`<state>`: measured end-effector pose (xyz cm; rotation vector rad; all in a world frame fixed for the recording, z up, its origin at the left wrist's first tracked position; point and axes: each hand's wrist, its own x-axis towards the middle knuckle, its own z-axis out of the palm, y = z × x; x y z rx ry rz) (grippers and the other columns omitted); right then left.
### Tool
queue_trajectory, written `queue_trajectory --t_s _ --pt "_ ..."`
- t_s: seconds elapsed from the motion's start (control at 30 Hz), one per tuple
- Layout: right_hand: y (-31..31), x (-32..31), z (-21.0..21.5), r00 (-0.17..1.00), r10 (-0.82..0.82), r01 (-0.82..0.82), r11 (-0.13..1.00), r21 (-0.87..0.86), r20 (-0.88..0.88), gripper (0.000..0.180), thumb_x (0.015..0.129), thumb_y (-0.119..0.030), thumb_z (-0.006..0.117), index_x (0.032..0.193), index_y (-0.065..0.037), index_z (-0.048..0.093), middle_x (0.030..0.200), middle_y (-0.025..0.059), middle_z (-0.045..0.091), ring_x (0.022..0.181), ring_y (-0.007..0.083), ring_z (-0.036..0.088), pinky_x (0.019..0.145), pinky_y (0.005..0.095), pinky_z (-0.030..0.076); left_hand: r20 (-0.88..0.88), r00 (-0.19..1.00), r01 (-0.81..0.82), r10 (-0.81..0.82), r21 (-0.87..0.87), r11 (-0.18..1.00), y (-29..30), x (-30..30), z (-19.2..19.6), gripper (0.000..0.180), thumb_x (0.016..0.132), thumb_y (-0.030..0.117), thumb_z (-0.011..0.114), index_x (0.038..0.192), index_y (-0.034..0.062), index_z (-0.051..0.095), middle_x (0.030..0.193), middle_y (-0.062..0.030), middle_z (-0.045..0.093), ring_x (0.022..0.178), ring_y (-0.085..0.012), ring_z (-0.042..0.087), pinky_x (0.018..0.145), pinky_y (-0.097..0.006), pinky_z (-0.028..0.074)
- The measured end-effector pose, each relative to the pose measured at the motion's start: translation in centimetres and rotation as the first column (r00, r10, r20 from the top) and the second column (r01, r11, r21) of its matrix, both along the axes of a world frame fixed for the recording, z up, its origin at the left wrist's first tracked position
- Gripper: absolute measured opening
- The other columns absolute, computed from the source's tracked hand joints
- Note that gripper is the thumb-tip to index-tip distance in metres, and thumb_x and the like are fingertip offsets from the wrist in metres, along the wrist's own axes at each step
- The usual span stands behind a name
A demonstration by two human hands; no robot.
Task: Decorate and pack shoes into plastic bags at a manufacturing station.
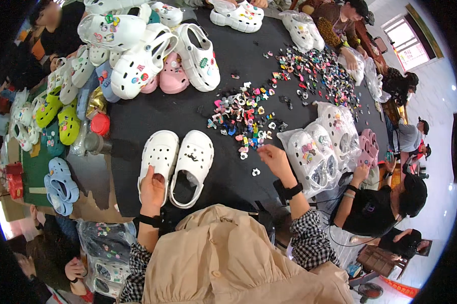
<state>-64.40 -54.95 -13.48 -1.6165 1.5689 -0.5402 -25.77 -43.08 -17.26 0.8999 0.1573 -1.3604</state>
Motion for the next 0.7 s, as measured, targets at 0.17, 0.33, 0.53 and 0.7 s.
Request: queue_trajectory --t_s 0.17,0.33,0.53,0.7 --pt "4.7 -2.0 -1.1 0.963 0.175 -0.186 0.982 -0.034 -0.207 0.025 0.076 -0.002 0.064 0.100 -0.008 0.063 0.091 0.0119 0.059 0.079 0.0295 0.063 0.069 0.0381 0.051 0.019 1.000 0.023 -0.023 0.000 1.000 -0.1 -0.3 0.6 0.019 0.092 0.014 0.058 0.109 0.0045 0.061 0.104 -0.0052 0.066 0.093 -0.0159 0.062 0.084 -0.029 0.049" --pt "6.1 -0.8 -2.1 0.907 0.183 -0.243 0.963 -0.118 -0.378 0.033 0.076 -0.005 0.067 0.106 -0.011 0.058 0.107 0.0106 0.052 0.091 0.0320 0.059 0.073 0.0423 0.052 -0.006 1.000 0.022 -0.022 0.001 1.000 0.2 0.4 -0.5 0.021 0.093 0.015 0.058 0.110 0.0040 0.060 0.105 -0.0053 0.066 0.094 -0.0152 0.062 0.084 -0.028 0.049" --pt "4.8 -1.1 -3.8 0.990 0.130 -0.131 0.991 -0.007 -0.044 0.020 0.084 -0.004 0.059 0.104 -0.005 0.057 0.094 0.0099 0.060 0.082 0.0234 0.063 0.070 0.0335 0.053 -0.012 1.000 0.008 -0.008 -0.009 1.000 -0.2 -0.8 0.9 0.015 0.095 0.015 0.055 0.104 0.0049 0.061 0.099 -0.0036 0.067 0.086 -0.0118 0.062 0.075 -0.025 0.051" --pt "2.5 2.6 -0.7 0.766 -0.331 0.040 0.881 0.472 0.551 0.020 0.093 -0.012 0.055 0.110 -0.002 0.056 0.090 0.0029 0.060 0.081 0.0115 0.060 0.074 0.0270 0.051 0.004 1.000 0.003 -0.003 -0.004 1.000 -0.2 -0.6 0.7 0.021 0.094 0.016 0.056 0.111 0.0039 0.059 0.107 -0.0056 0.065 0.095 -0.0157 0.061 0.084 -0.029 0.050"
